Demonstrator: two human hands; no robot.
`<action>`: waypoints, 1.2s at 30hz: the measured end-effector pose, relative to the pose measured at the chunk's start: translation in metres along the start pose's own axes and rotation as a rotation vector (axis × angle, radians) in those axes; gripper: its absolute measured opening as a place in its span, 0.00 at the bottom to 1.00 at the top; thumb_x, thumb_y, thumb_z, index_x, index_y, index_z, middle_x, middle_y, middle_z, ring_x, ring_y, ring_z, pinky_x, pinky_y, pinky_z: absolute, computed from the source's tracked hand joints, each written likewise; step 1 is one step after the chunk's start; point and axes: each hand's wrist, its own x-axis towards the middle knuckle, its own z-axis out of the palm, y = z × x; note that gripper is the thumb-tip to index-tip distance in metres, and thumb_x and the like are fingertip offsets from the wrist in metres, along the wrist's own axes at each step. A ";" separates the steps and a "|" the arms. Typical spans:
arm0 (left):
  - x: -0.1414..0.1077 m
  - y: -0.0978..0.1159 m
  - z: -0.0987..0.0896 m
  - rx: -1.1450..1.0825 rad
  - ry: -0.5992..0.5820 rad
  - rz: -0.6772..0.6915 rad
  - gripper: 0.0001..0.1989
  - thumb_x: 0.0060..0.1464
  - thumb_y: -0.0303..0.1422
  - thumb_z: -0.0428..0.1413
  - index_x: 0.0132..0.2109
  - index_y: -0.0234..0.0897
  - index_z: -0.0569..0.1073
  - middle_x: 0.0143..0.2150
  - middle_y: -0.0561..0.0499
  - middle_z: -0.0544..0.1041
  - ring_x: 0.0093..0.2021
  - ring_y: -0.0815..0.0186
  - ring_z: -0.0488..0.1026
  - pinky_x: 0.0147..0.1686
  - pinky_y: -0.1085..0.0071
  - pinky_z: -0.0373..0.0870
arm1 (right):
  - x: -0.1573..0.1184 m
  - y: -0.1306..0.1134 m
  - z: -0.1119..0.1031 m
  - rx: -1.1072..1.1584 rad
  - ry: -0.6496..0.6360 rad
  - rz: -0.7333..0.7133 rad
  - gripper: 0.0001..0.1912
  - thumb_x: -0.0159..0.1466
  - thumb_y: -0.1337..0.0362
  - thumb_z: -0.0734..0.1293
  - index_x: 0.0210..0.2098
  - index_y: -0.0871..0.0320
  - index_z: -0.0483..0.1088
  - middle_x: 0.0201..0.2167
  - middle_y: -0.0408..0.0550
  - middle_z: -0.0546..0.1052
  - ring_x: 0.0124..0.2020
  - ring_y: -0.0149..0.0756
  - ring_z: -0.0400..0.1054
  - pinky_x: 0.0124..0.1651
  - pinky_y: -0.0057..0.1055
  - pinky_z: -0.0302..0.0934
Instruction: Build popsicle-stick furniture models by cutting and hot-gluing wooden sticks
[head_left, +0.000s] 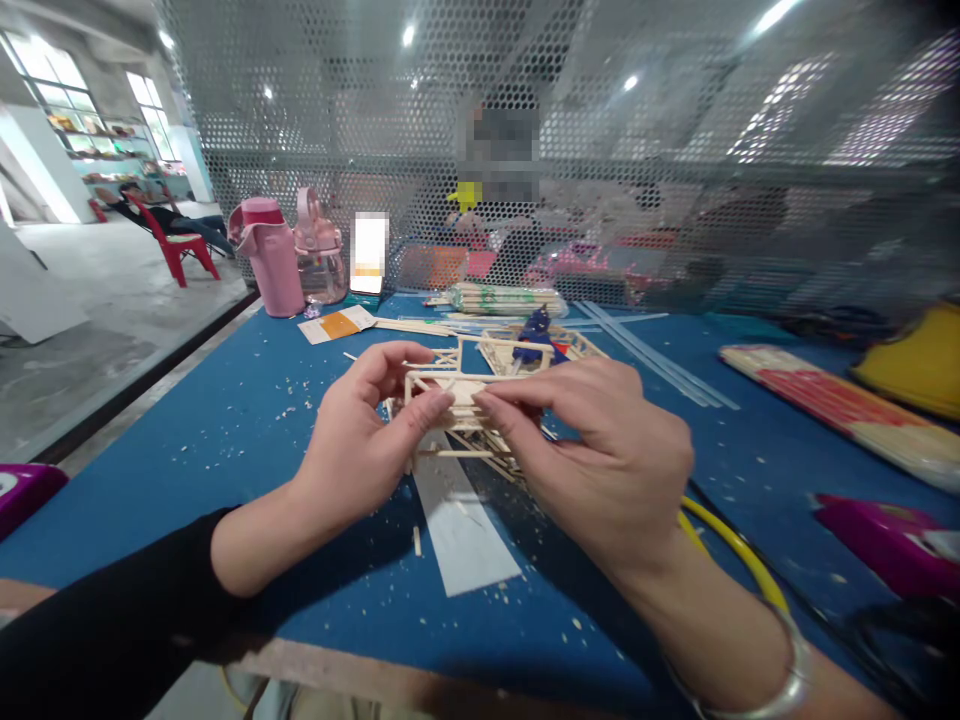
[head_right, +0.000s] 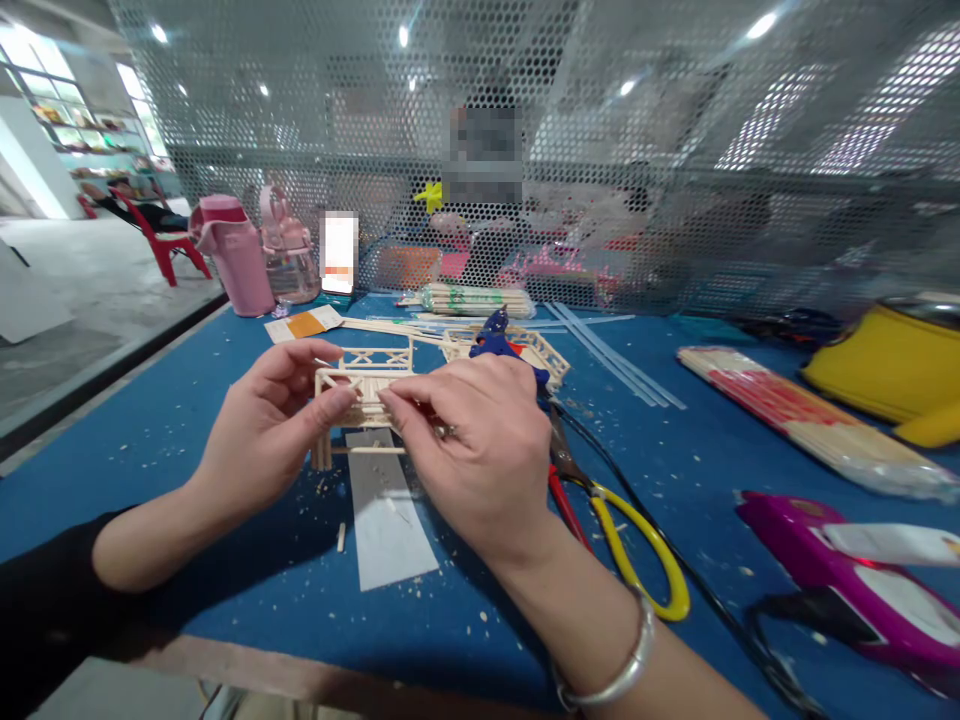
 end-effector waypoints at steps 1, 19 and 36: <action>0.000 0.000 0.000 -0.006 -0.003 -0.004 0.12 0.53 0.33 0.60 0.44 0.39 0.69 0.35 0.53 0.73 0.35 0.68 0.71 0.36 0.73 0.69 | 0.000 0.000 0.000 0.003 0.004 0.006 0.04 0.60 0.65 0.69 0.28 0.53 0.73 0.24 0.40 0.78 0.27 0.34 0.70 0.36 0.37 0.60; 0.004 0.004 -0.002 -0.103 0.071 -0.109 0.13 0.51 0.31 0.62 0.43 0.37 0.69 0.28 0.56 0.74 0.29 0.72 0.72 0.32 0.75 0.69 | -0.015 0.014 0.002 0.281 0.148 0.208 0.12 0.64 0.55 0.64 0.43 0.53 0.68 0.30 0.43 0.70 0.30 0.32 0.65 0.34 0.33 0.62; 0.007 0.008 -0.006 -0.269 0.065 -0.138 0.15 0.49 0.27 0.61 0.43 0.36 0.66 0.27 0.57 0.74 0.29 0.73 0.72 0.33 0.76 0.70 | -0.007 0.009 -0.004 0.321 -0.236 0.411 0.08 0.64 0.61 0.62 0.29 0.55 0.67 0.23 0.41 0.70 0.25 0.30 0.64 0.29 0.27 0.59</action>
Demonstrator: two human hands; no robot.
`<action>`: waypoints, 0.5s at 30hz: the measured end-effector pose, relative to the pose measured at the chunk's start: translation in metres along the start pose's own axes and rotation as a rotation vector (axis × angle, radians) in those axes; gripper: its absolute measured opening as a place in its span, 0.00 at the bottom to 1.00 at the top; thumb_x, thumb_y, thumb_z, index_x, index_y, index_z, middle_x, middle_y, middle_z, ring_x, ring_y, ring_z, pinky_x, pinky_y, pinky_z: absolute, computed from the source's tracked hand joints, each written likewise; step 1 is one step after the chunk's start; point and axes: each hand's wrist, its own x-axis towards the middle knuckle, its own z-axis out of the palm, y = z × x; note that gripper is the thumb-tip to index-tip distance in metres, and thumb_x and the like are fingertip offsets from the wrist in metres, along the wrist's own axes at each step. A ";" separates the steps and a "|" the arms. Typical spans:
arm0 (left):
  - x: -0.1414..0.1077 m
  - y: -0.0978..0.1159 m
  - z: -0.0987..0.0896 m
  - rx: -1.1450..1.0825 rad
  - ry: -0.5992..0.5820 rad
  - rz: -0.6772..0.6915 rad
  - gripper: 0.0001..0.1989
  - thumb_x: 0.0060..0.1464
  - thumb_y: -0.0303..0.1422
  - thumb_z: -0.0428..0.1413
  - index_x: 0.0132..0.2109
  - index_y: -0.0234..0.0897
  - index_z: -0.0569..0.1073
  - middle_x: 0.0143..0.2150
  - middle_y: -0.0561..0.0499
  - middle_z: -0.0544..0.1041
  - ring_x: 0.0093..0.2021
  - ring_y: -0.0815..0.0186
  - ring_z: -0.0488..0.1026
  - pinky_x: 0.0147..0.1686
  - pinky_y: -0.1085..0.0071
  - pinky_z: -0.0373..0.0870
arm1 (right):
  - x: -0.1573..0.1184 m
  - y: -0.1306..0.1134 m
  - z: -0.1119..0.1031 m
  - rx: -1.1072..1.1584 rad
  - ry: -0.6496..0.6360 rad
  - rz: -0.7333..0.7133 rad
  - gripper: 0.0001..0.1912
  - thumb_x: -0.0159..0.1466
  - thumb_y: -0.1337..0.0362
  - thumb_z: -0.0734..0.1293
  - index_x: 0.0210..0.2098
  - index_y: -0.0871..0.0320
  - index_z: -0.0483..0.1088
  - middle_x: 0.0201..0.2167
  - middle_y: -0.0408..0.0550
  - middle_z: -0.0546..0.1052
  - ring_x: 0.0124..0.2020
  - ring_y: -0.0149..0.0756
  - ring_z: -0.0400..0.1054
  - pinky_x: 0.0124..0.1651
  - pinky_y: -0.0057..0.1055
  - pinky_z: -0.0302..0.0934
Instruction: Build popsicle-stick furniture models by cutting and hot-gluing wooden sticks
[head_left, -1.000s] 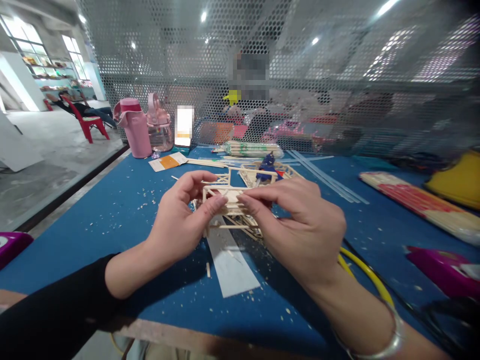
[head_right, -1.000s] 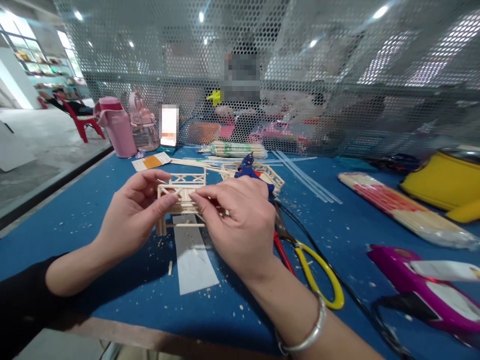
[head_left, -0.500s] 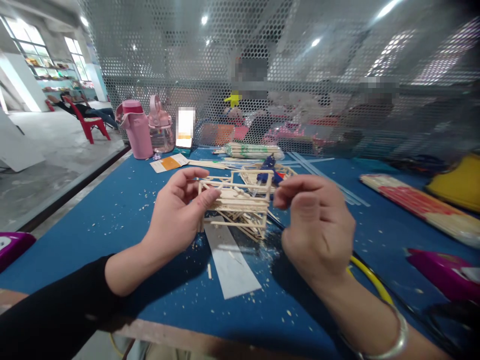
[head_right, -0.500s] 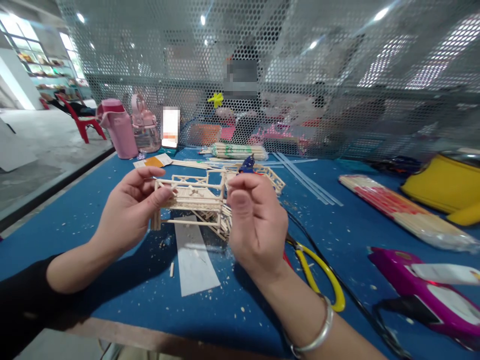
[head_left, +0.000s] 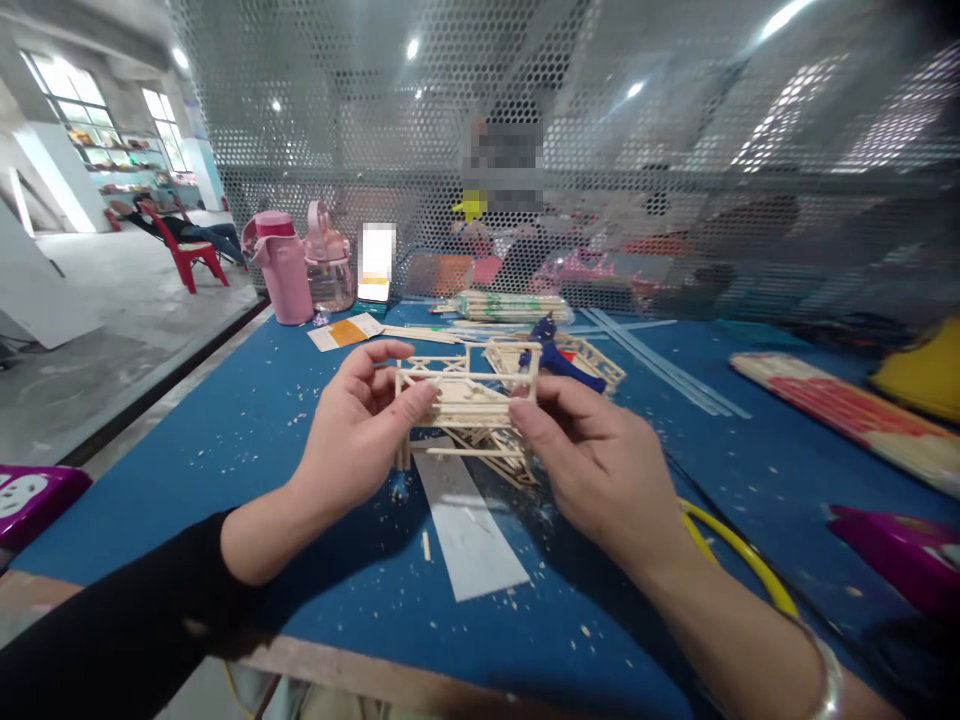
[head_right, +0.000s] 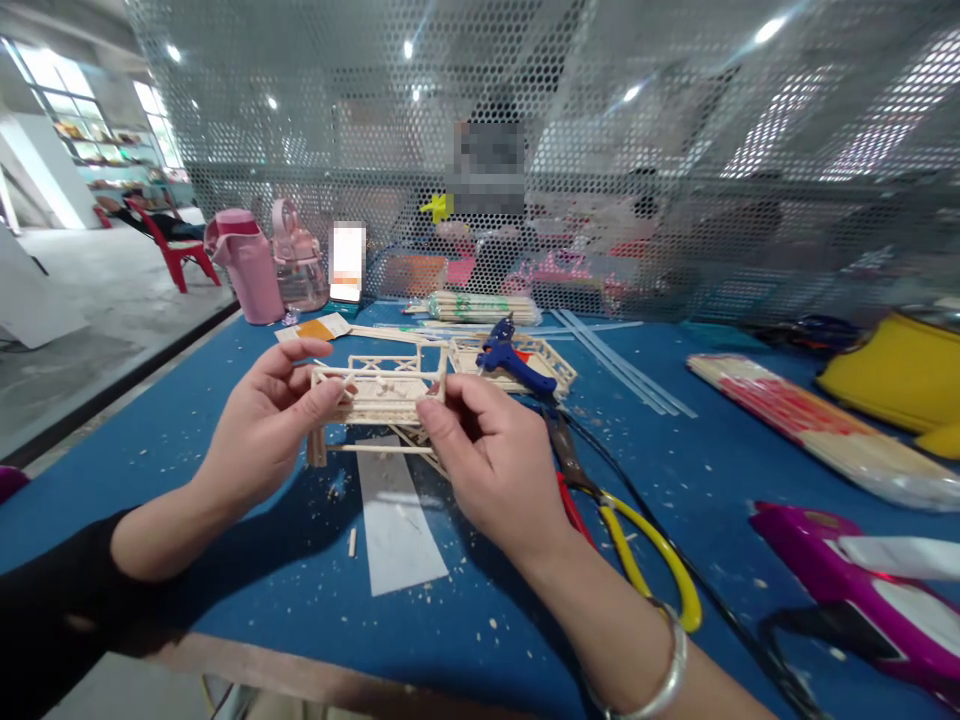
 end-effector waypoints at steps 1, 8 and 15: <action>0.000 0.002 0.000 0.009 -0.033 -0.008 0.16 0.49 0.27 0.61 0.45 0.36 0.65 0.29 0.56 0.74 0.30 0.73 0.72 0.33 0.76 0.70 | 0.000 -0.001 0.000 -0.006 0.008 -0.021 0.08 0.63 0.62 0.63 0.29 0.56 0.68 0.23 0.41 0.70 0.25 0.30 0.63 0.28 0.27 0.58; 0.003 0.008 -0.002 0.063 -0.180 -0.073 0.25 0.44 0.23 0.59 0.50 0.37 0.61 0.35 0.54 0.72 0.34 0.71 0.70 0.31 0.75 0.67 | -0.004 0.001 0.002 -0.073 0.034 -0.148 0.04 0.62 0.66 0.65 0.30 0.57 0.68 0.21 0.39 0.66 0.22 0.27 0.59 0.25 0.25 0.55; 0.002 0.000 -0.006 0.079 -0.232 -0.085 0.23 0.47 0.24 0.59 0.50 0.36 0.61 0.33 0.55 0.72 0.32 0.73 0.68 0.30 0.77 0.66 | -0.004 0.006 0.002 -0.153 0.008 -0.259 0.03 0.63 0.66 0.65 0.32 0.57 0.68 0.24 0.41 0.71 0.24 0.28 0.63 0.27 0.26 0.57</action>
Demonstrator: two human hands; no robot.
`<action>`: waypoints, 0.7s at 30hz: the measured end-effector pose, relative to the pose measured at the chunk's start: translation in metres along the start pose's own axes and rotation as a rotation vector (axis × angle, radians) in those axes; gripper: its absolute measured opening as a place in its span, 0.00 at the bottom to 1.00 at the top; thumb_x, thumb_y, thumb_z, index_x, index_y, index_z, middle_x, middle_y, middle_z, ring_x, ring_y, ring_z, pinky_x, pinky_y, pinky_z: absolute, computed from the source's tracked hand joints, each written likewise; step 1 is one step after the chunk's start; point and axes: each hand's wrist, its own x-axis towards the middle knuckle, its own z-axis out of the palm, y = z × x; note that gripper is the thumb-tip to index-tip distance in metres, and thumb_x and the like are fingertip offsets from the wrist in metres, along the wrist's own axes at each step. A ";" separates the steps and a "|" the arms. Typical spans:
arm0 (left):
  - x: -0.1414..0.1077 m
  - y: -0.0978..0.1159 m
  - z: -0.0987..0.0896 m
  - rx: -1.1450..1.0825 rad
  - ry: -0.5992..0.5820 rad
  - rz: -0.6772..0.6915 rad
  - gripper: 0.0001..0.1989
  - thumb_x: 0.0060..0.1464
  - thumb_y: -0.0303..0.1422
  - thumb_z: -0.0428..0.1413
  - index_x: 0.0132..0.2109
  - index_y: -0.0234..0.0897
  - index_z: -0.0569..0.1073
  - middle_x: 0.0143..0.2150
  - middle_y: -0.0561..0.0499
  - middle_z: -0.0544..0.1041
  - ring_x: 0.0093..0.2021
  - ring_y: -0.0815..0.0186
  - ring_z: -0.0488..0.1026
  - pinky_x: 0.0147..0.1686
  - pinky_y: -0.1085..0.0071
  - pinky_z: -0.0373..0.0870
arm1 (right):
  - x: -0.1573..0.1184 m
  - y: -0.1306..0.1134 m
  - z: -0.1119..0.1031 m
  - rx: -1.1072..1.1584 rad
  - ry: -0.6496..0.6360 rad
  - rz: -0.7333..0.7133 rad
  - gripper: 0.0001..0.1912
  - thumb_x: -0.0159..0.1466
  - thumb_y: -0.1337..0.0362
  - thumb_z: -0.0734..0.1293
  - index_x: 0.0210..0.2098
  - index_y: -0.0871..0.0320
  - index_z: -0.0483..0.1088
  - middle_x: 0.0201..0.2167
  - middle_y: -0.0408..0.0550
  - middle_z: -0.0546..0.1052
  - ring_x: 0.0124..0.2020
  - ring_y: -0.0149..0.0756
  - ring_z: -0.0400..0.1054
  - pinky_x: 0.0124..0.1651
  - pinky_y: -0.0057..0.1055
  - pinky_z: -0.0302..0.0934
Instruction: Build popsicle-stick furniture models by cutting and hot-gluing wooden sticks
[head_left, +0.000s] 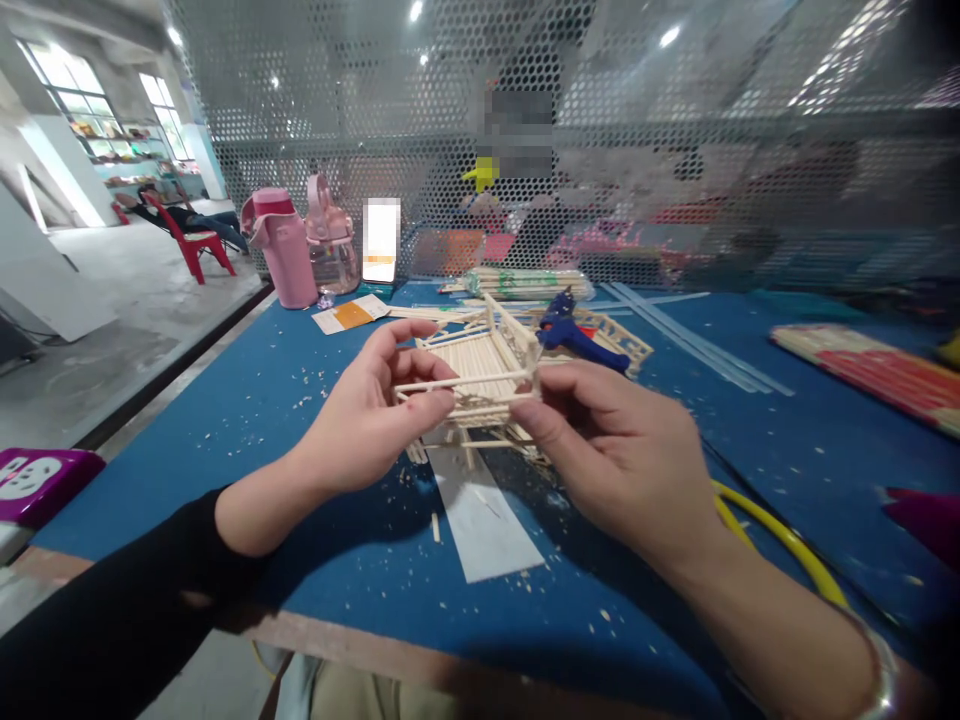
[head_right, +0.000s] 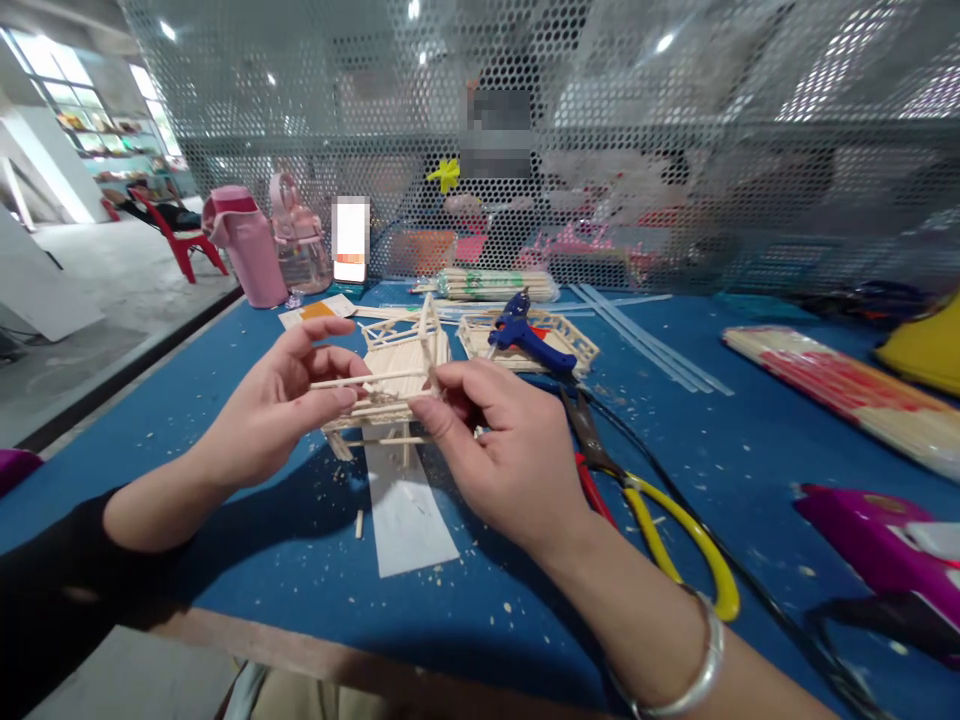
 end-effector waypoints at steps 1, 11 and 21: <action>0.000 -0.001 0.000 -0.005 -0.002 0.008 0.23 0.48 0.23 0.59 0.50 0.36 0.61 0.33 0.55 0.72 0.32 0.73 0.69 0.31 0.77 0.66 | 0.000 0.000 0.000 -0.017 -0.004 -0.022 0.02 0.63 0.66 0.65 0.33 0.57 0.68 0.24 0.42 0.71 0.25 0.28 0.64 0.28 0.26 0.58; -0.002 -0.004 -0.002 -0.040 -0.001 0.033 0.24 0.46 0.21 0.60 0.49 0.38 0.62 0.31 0.57 0.72 0.30 0.75 0.70 0.30 0.79 0.68 | 0.000 -0.002 -0.003 -0.079 0.002 -0.079 0.02 0.63 0.66 0.65 0.33 0.56 0.68 0.24 0.42 0.72 0.24 0.29 0.64 0.27 0.28 0.58; 0.001 -0.005 -0.004 -0.060 0.004 -0.023 0.25 0.45 0.22 0.61 0.49 0.37 0.62 0.31 0.56 0.74 0.30 0.73 0.71 0.31 0.77 0.68 | 0.001 -0.002 -0.002 -0.048 -0.018 -0.044 0.03 0.62 0.66 0.65 0.32 0.54 0.67 0.23 0.41 0.70 0.23 0.30 0.63 0.26 0.29 0.56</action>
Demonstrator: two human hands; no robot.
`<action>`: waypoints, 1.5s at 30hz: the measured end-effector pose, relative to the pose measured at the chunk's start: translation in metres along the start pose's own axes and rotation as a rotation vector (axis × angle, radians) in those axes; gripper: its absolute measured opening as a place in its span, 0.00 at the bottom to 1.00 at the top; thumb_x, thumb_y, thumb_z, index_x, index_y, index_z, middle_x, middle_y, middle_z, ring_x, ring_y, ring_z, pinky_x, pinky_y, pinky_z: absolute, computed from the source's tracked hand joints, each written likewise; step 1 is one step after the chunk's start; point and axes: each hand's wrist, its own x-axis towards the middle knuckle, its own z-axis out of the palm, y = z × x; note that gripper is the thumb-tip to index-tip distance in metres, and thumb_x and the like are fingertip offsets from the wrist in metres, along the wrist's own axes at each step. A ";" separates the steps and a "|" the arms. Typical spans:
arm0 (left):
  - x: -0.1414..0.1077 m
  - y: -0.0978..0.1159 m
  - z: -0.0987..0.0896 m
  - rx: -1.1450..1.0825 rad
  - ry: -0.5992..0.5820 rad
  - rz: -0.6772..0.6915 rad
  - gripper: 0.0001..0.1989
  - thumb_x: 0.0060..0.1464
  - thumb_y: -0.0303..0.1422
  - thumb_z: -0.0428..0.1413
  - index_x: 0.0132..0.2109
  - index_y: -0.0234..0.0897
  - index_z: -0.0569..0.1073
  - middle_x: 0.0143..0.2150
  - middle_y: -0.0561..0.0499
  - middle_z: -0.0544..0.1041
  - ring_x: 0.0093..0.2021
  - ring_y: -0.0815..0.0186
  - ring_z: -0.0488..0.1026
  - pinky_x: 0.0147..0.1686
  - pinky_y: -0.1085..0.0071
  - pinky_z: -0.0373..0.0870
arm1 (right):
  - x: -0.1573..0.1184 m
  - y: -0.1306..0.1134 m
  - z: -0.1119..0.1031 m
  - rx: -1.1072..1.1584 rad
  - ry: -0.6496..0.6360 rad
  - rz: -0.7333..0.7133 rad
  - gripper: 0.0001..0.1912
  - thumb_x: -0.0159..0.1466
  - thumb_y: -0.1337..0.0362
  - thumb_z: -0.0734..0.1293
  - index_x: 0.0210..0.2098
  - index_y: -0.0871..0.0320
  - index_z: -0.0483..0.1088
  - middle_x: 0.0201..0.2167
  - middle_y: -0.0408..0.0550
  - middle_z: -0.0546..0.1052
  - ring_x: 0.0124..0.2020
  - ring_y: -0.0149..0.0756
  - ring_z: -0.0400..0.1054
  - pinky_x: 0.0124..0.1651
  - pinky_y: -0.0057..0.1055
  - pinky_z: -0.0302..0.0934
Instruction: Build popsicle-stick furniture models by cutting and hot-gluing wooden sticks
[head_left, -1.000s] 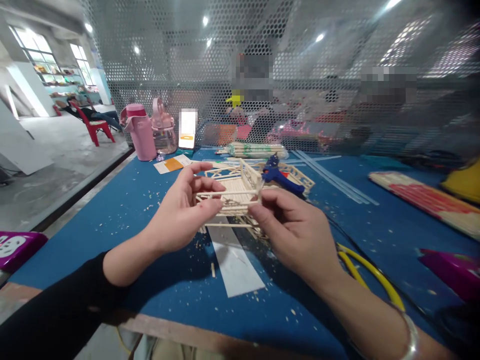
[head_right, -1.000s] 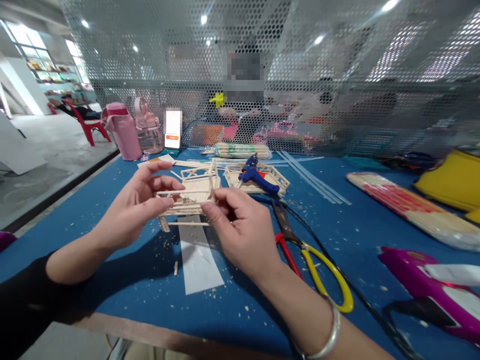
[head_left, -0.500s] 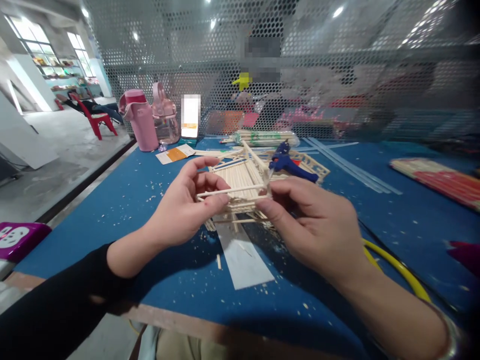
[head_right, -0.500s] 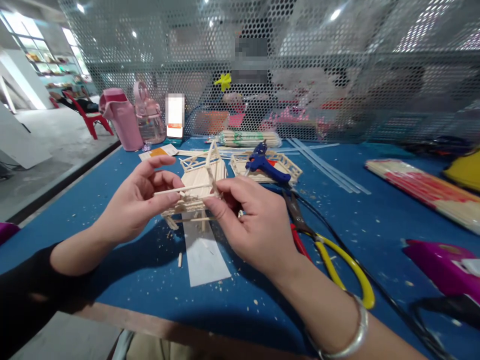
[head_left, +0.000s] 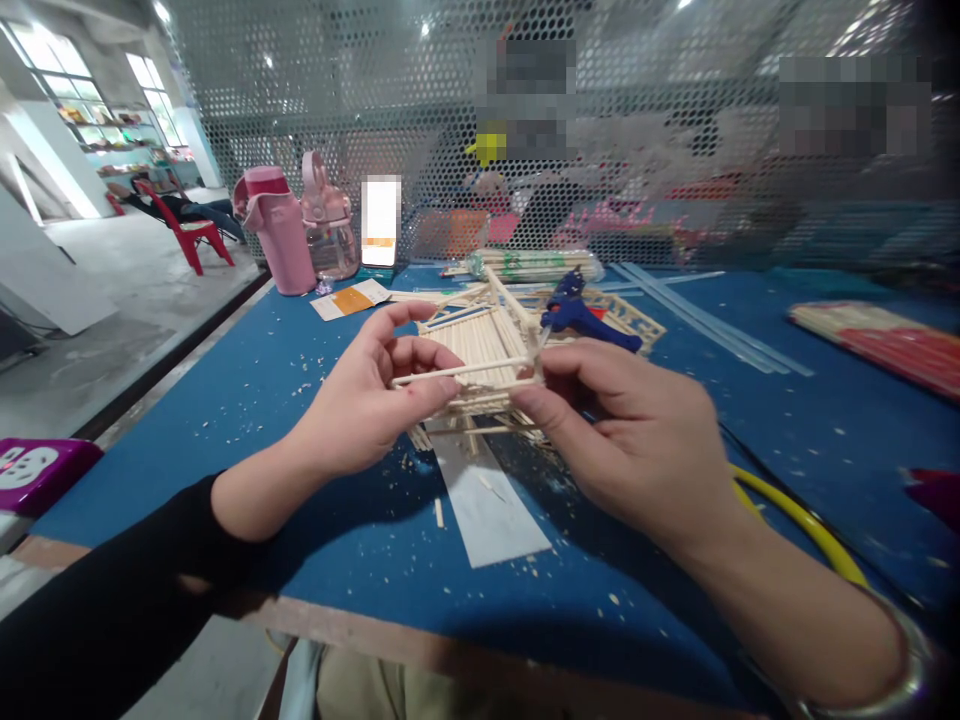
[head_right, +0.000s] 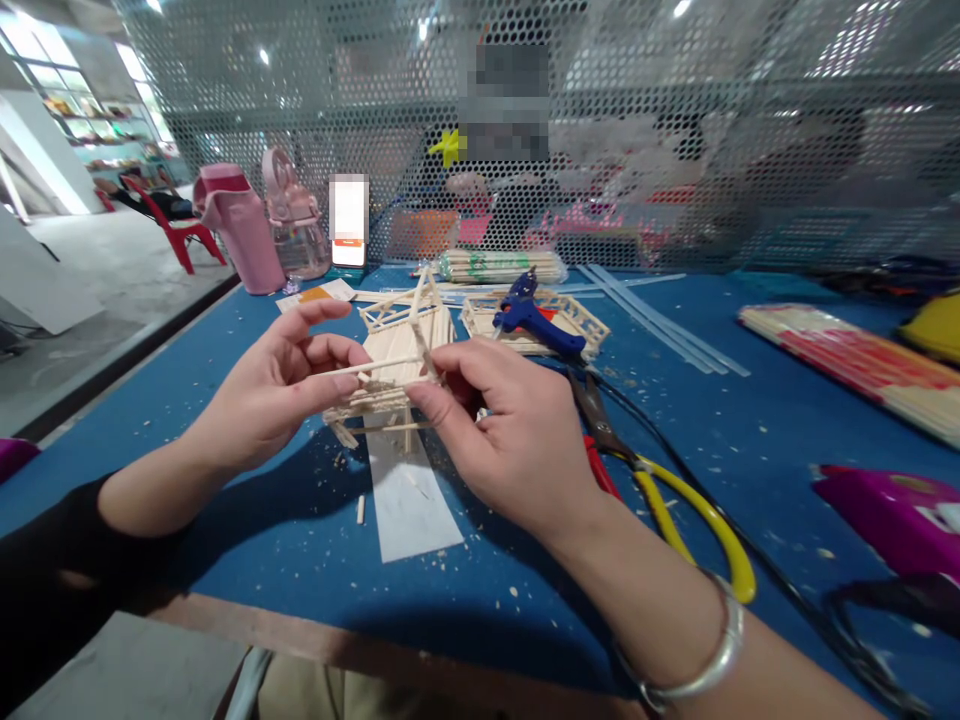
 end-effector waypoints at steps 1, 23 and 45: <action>0.000 0.000 0.000 0.007 0.006 -0.016 0.24 0.45 0.22 0.61 0.49 0.37 0.62 0.31 0.56 0.75 0.30 0.73 0.72 0.31 0.76 0.68 | 0.000 0.000 0.000 -0.002 -0.007 0.006 0.03 0.62 0.65 0.65 0.32 0.54 0.67 0.23 0.42 0.71 0.23 0.30 0.63 0.26 0.30 0.56; -0.004 0.002 0.004 0.135 0.055 0.070 0.21 0.48 0.24 0.62 0.47 0.40 0.63 0.29 0.57 0.73 0.27 0.73 0.71 0.27 0.77 0.67 | -0.001 0.001 0.001 0.016 -0.012 0.028 0.04 0.63 0.64 0.65 0.31 0.53 0.66 0.23 0.42 0.70 0.23 0.31 0.63 0.26 0.31 0.55; -0.007 -0.007 0.008 0.192 0.161 0.151 0.17 0.49 0.26 0.63 0.44 0.40 0.66 0.29 0.56 0.75 0.29 0.71 0.73 0.29 0.76 0.70 | -0.002 0.000 0.002 0.041 -0.046 0.096 0.05 0.63 0.62 0.65 0.30 0.54 0.66 0.23 0.42 0.70 0.23 0.30 0.62 0.25 0.30 0.55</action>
